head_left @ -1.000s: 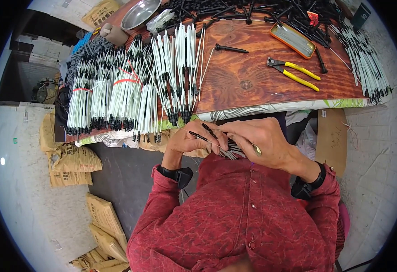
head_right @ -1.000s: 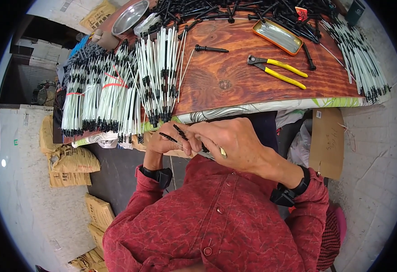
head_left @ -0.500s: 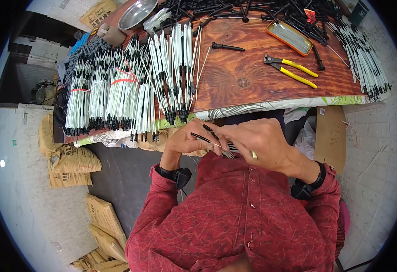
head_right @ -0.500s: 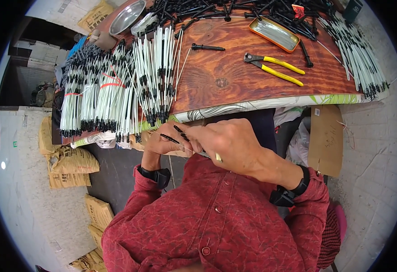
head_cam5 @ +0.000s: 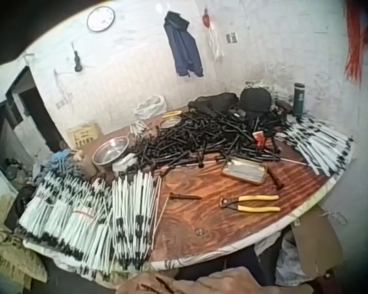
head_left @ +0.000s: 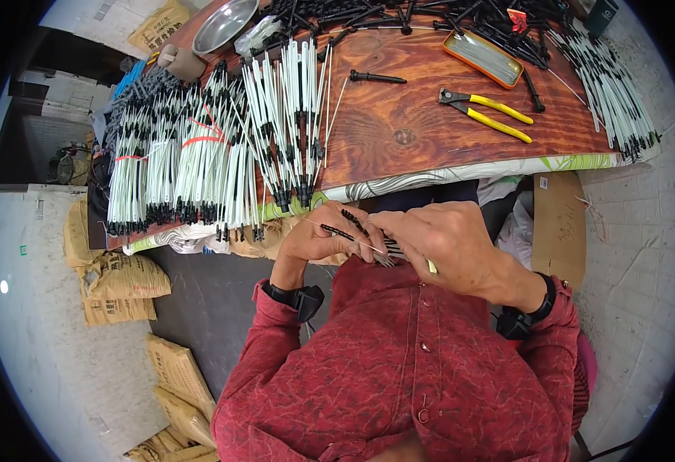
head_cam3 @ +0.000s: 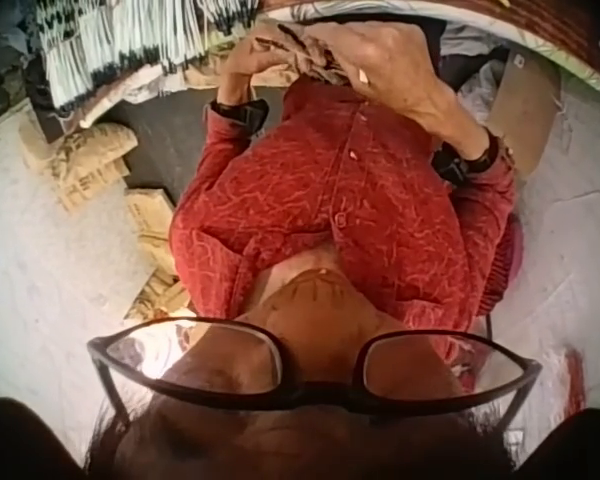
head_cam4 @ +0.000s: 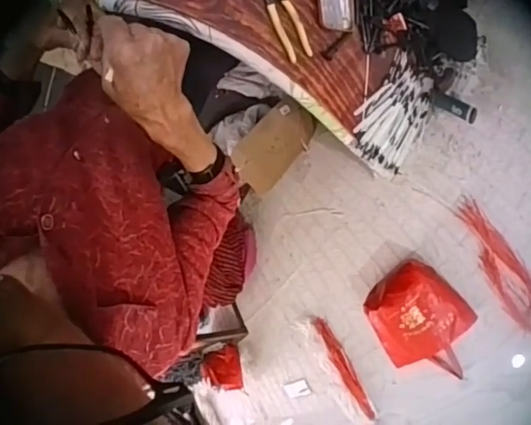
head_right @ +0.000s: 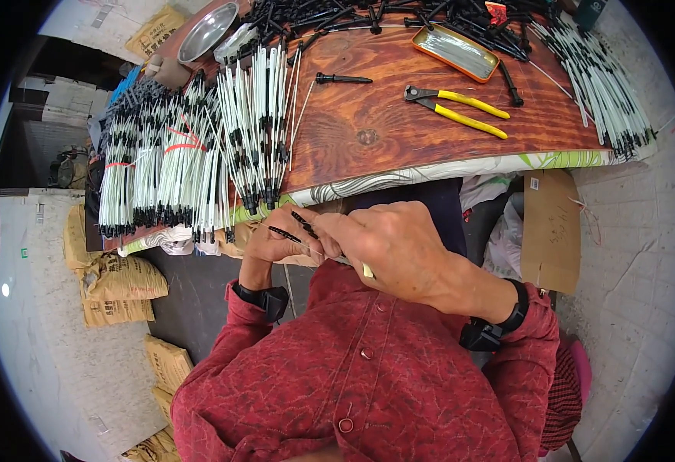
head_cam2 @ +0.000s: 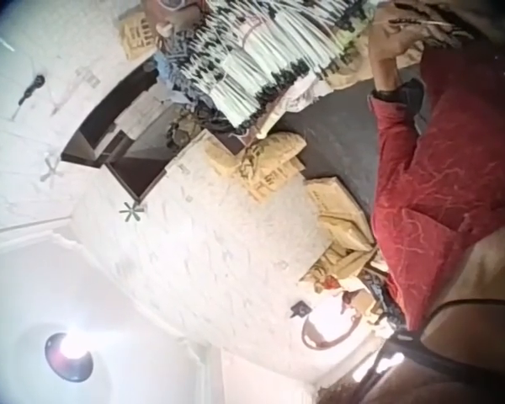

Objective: The person threads a wire through small black plastic components and slides them onto the white ribs of an umbrella frame. They then insert the ribs into a black plastic hub and use yellow-handled pliers to trim the excess wire.

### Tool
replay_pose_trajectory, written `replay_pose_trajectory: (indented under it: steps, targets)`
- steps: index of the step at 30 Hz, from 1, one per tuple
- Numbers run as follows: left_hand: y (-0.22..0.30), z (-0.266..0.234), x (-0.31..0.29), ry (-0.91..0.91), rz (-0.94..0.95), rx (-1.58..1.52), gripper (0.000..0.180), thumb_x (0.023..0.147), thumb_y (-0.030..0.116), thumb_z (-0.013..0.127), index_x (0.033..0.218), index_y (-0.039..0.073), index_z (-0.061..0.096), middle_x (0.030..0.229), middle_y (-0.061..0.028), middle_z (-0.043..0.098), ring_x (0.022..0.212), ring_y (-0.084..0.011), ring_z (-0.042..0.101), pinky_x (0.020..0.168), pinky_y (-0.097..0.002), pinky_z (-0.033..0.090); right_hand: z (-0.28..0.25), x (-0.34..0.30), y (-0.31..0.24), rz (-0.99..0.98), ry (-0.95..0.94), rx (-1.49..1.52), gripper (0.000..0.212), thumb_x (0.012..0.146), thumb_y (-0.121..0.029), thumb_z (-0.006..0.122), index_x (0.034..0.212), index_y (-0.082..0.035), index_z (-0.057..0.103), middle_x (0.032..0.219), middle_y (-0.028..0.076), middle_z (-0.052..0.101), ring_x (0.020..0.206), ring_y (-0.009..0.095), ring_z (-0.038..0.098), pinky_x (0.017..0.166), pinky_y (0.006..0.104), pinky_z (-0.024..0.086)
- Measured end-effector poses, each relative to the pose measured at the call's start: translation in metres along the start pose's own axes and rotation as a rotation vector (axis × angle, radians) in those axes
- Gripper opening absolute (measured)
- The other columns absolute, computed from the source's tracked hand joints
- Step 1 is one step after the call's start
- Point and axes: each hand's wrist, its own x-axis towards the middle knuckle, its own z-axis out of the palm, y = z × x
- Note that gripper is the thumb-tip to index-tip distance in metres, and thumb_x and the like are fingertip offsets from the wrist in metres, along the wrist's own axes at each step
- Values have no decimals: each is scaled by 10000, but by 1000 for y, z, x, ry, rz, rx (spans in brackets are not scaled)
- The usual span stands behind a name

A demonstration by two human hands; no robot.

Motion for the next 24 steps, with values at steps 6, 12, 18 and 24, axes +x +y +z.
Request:
replay_pose_trajectory:
  steps: [6, 12, 18, 24]
  targets:
    - [2, 2, -2, -2, -16, -19, 171, 854, 125, 715, 865, -36, 771, 934, -181, 749, 887, -295, 717, 776, -374, 567, 5, -2, -2, 22, -23, 8, 486, 759, -54, 663, 1243, -100, 669, 688, 71, 648, 632, 278, 668, 556, 404, 519]
    - [13, 8, 4, -2, -93, 24, 178, 862, 130, 728, 890, -42, 766, 935, -174, 752, 886, -296, 720, 781, -378, 567, 6, -5, -8, 31, -22, -78, 453, 768, -65, 668, 1220, -95, 674, 692, 73, 660, 626, 277, 667, 547, 390, 514]
    - [10, 12, 10, 42, -97, 193, 174, 837, 148, 764, 868, -22, 782, 874, -158, 762, 828, -282, 736, 756, -351, 568, 13, -8, -1, 224, -7, 340, 215, 906, -14, 616, 1115, -2, 667, 718, 116, 651, 629, 266, 672, 563, 324, 510]
    - [1, 13, 12, 67, -125, 224, 211, 850, 176, 756, 893, -30, 770, 876, -149, 764, 823, -267, 736, 748, -349, 569, 18, -14, 8, 549, -59, 950, 183, 971, -6, 545, 1122, 24, 645, 822, 134, 695, 705, 196, 697, 638, 286, 523]
